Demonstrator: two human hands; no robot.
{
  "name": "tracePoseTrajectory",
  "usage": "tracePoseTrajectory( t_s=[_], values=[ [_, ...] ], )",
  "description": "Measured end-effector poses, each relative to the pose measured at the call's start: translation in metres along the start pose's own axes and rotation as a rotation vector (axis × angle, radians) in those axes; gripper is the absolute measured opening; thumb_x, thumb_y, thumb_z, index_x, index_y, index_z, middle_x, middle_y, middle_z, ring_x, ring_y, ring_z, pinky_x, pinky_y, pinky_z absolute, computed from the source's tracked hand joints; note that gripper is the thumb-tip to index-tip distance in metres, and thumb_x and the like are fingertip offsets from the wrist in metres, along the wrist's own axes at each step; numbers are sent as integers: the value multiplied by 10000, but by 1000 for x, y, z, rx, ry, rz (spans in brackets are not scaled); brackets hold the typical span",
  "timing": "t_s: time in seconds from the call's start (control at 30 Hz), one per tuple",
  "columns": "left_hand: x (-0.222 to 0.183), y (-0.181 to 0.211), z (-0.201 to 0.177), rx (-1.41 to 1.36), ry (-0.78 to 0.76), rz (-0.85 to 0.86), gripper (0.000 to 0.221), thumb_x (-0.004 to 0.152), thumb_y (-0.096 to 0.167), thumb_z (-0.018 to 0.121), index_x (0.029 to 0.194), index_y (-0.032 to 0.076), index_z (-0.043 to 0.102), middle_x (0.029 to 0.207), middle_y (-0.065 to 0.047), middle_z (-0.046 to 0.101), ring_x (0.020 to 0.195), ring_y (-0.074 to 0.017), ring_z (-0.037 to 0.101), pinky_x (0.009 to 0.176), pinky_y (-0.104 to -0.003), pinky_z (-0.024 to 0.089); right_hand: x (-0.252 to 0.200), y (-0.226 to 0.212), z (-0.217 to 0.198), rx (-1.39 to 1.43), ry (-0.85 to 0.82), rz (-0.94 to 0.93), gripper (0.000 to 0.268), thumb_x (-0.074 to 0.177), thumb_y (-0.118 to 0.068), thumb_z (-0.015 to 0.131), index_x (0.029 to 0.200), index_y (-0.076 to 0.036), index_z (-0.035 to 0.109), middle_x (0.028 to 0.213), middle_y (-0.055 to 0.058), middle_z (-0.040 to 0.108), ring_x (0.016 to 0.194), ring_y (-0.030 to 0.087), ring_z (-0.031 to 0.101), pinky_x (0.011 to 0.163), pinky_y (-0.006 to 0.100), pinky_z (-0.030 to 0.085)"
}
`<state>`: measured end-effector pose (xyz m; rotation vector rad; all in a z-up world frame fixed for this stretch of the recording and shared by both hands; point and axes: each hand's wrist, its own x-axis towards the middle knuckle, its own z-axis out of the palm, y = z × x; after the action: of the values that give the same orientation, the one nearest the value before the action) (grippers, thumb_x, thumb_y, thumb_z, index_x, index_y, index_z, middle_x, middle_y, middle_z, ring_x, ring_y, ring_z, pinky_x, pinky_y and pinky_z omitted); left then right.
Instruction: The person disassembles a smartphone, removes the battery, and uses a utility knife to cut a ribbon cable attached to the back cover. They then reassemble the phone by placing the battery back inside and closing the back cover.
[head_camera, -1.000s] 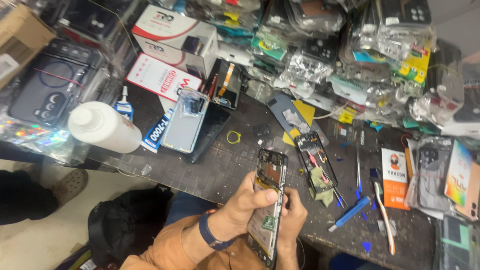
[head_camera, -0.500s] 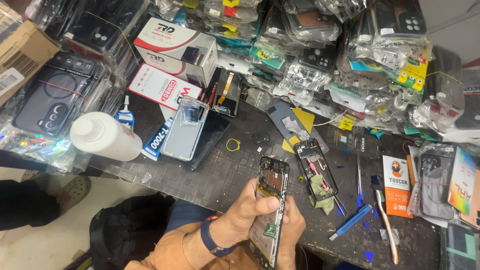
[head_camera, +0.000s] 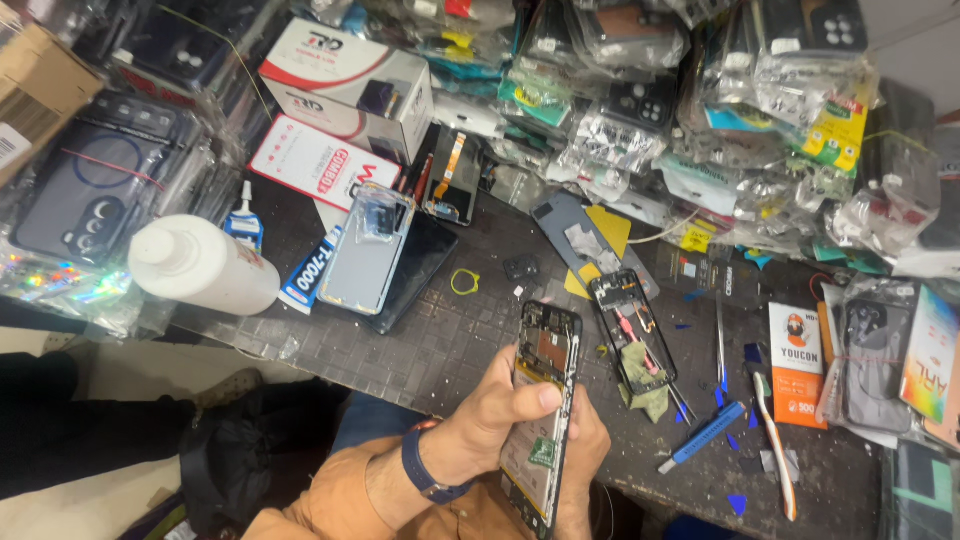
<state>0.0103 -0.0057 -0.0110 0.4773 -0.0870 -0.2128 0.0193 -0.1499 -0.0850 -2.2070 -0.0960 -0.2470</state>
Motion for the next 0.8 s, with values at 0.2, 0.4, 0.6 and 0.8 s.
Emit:
tracePoseTrajectory(
  t_s=[0.2, 0.4, 0.6, 0.8],
  values=[
    [2, 5, 6, 34, -50, 9, 376, 863, 290, 815, 994, -26, 658, 839, -120, 711, 738, -163, 691, 715, -280, 585, 0, -13, -3, 66, -16, 5, 173, 874, -178, 679, 1029, -108, 706, 851, 70, 745, 756, 227, 742, 671, 345, 558],
    [0, 9, 9, 68, -33, -22, 419, 846, 341, 823, 989, -20, 664, 824, -116, 710, 728, -156, 700, 700, -274, 593, 3, -25, -10, 106, -43, -73, 201, 924, -176, 653, 1103, -94, 687, 897, 67, 719, 795, 219, 723, 712, 330, 555],
    [-3, 10, 11, 15, -92, -11, 440, 872, 329, 861, 1008, -25, 639, 801, -106, 676, 724, -143, 656, 688, -247, 569, -2, -11, -6, 60, -59, -19, 313, 913, -274, 667, 1162, -87, 635, 836, 88, 687, 735, 267, 712, 654, 370, 542],
    [0, 12, 12, -186, -149, -107, 455, 828, 249, 891, 1059, -12, 598, 895, -106, 629, 691, -146, 646, 633, -268, 590, -6, 23, 2, -62, -41, -160, 272, 957, -318, 596, 1077, -75, 614, 821, 95, 615, 740, 334, 702, 621, 423, 530]
  ],
)
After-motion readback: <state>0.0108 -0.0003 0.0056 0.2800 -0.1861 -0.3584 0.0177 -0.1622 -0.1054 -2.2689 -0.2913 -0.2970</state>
